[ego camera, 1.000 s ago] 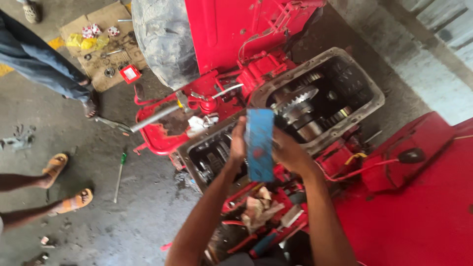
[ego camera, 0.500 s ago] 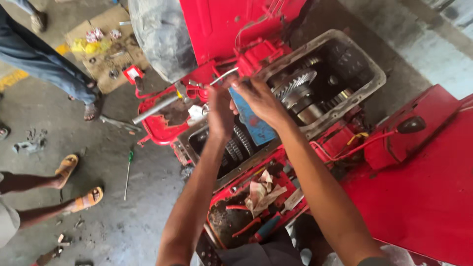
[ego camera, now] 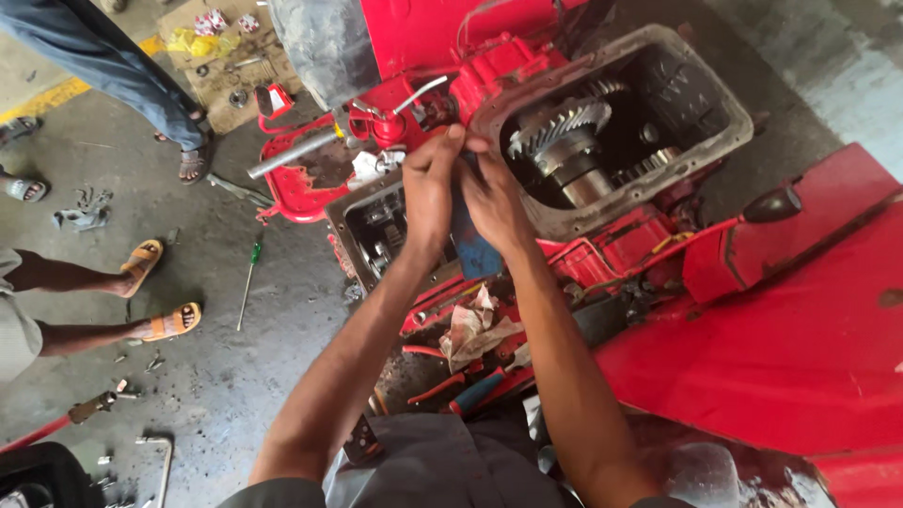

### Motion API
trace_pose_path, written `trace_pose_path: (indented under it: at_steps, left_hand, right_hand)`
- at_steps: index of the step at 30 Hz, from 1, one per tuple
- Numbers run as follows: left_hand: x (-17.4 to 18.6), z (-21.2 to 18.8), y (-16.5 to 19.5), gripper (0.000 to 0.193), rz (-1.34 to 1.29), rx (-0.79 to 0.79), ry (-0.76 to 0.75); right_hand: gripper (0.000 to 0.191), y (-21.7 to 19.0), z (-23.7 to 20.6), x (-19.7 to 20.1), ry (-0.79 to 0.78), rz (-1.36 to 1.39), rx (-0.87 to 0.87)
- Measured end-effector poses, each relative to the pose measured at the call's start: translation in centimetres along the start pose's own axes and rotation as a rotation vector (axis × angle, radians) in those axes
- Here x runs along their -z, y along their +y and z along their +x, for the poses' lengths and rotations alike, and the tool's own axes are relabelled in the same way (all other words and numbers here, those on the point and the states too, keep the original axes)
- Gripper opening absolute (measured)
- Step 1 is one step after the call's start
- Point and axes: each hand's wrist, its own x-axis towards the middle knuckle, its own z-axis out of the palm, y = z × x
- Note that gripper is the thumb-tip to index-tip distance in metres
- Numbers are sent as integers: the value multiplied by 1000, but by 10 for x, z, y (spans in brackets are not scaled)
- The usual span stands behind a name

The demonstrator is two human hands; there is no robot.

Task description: The person works on a red tractor gearbox, using a hammer and a metal rod to tap and adjust internal gears. They also use a rag to wipe parts and a small container to apply lubricant to the gears.

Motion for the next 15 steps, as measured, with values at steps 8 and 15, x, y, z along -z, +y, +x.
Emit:
trace_pose_path:
  at_steps: [8, 15]
  left_hand:
    - [-3, -61, -21, 42, -171, 227, -57]
    - [92, 5, -126, 48, 705, 347, -108]
  right_hand:
    - [18, 16, -65, 16, -5, 233, -39]
    - [23, -60, -65, 55, -106, 544, -470]
